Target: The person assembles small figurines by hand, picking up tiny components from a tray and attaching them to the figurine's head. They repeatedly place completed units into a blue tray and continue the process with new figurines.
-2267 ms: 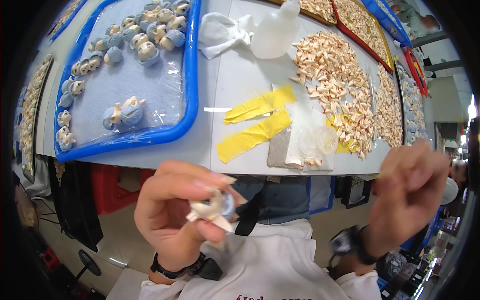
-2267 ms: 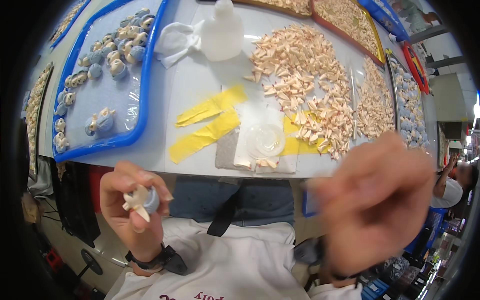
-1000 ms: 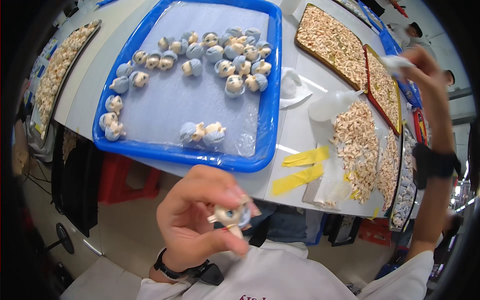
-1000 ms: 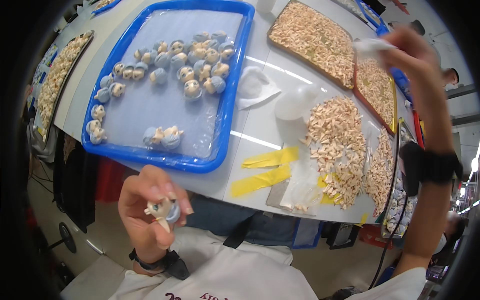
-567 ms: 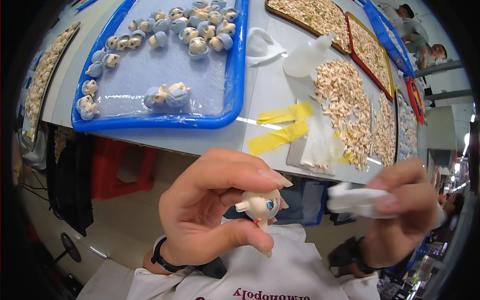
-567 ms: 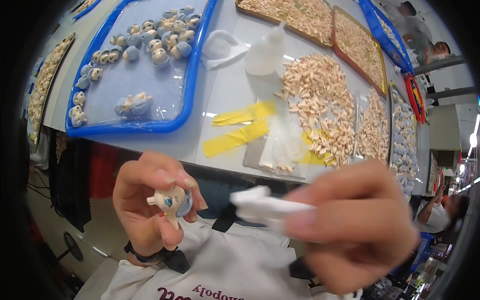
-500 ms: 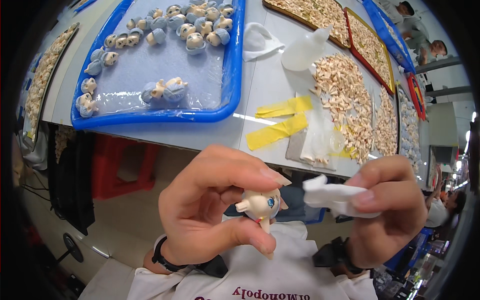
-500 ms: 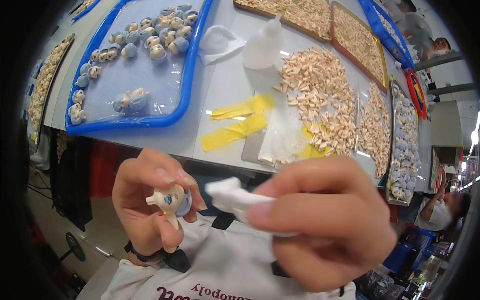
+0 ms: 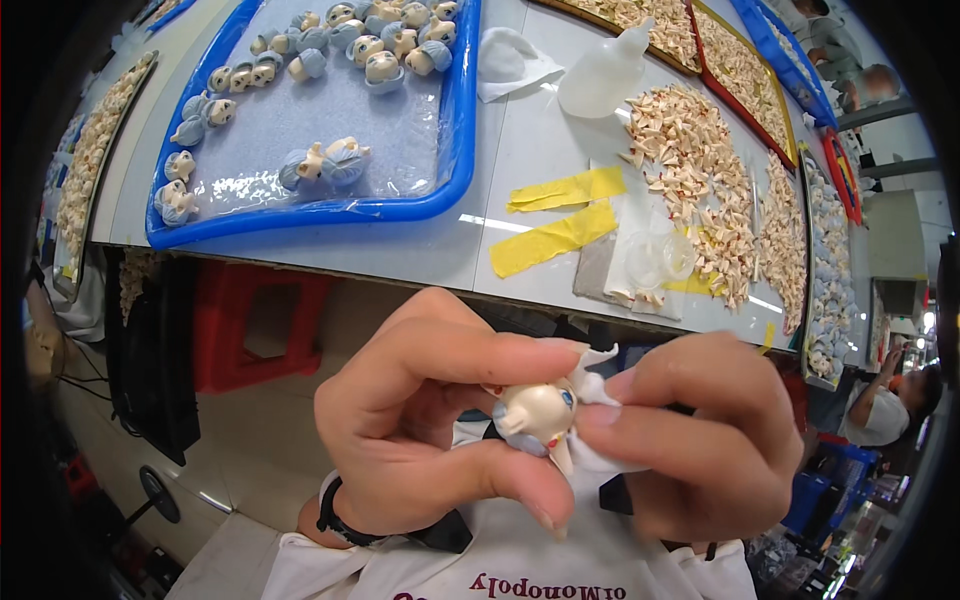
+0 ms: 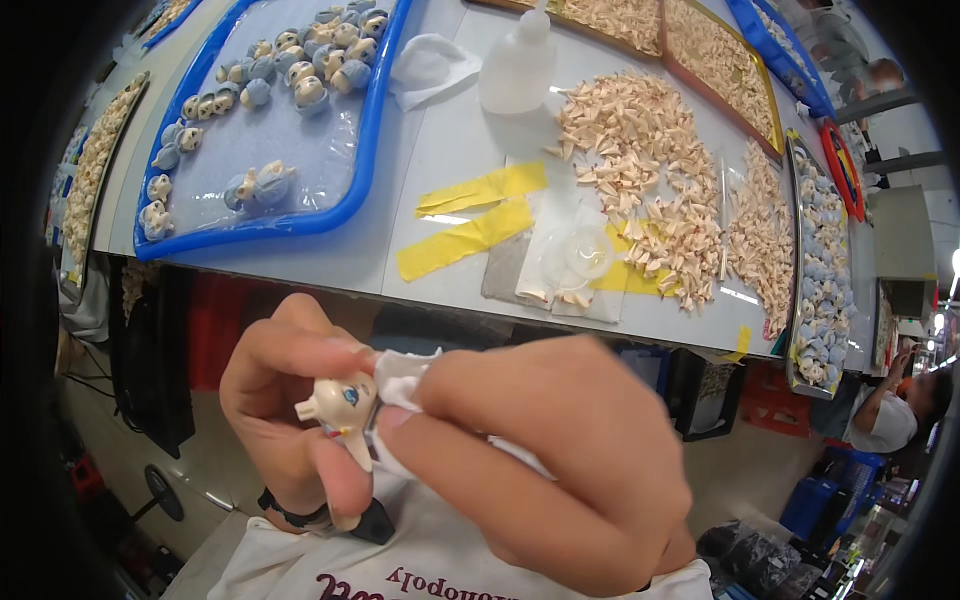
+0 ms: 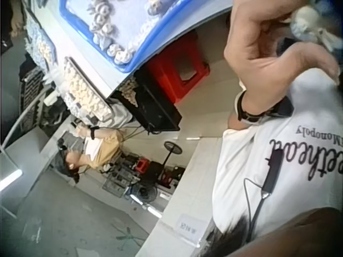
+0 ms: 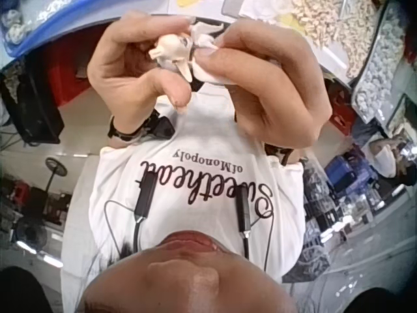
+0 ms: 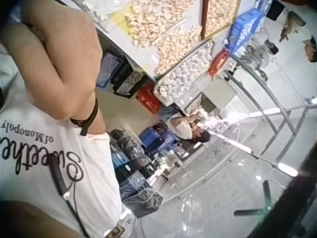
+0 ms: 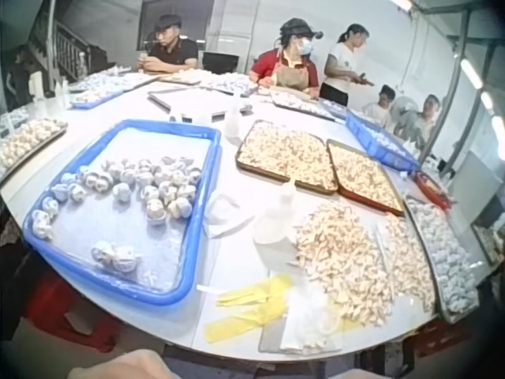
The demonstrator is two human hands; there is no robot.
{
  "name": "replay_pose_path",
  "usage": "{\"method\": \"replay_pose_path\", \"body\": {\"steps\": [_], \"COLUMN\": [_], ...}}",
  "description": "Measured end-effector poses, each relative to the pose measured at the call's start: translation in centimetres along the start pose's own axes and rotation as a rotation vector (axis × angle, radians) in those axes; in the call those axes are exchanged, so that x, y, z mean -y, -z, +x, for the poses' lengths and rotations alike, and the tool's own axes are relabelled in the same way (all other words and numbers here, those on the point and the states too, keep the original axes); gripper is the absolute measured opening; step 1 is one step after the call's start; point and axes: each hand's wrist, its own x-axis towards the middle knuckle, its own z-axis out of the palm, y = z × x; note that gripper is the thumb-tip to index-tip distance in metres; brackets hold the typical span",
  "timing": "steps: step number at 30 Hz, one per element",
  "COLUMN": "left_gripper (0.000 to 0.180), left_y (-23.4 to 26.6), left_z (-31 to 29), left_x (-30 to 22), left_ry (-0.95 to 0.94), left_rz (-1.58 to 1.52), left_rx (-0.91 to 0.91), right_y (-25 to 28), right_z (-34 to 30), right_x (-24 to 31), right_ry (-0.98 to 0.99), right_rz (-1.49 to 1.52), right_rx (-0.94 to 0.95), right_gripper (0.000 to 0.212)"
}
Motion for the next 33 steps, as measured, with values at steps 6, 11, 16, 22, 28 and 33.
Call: {"method": "replay_pose_path", "body": {"steps": [6, 11, 16, 22, 28, 33], "left_gripper": [0.056, 0.054, 0.050, 0.049, 0.053, 0.046], "left_y": [0.0, -0.1, -0.1, 0.0, 0.1, 1.6], "left_z": [0.0, 0.3, -0.1, 0.3, 0.5, 0.1], "left_x": [0.0, 0.2, 0.6, 0.6, 0.1, 0.4], "left_ry": [0.014, -0.006, 0.002, -0.032, 0.003, -0.024], "left_rz": [0.021, 0.031, 0.003, 0.057, -0.030, -0.076], "left_rx": [0.042, 0.052, -0.023, 0.013, -0.086, -0.093], "right_y": [0.0, 0.1, 0.5, 0.7, 3.9, 8.9], "right_z": [0.7, 0.9, 0.3, 1.3, 1.8, 3.5], "right_x": [0.2, 0.4, -1.1, -0.6, -0.8, -6.3], "right_ry": [-0.038, -0.022, -0.040, -0.047, -0.176, -0.389], "right_rz": [0.163, 0.123, 0.170, 0.241, 0.159, 0.027], "right_rx": [-0.053, 0.001, 0.046, 0.107, 0.259, -0.300], "right_gripper": [0.028, 0.027, 0.030, 0.038, 0.033, 0.017]}}
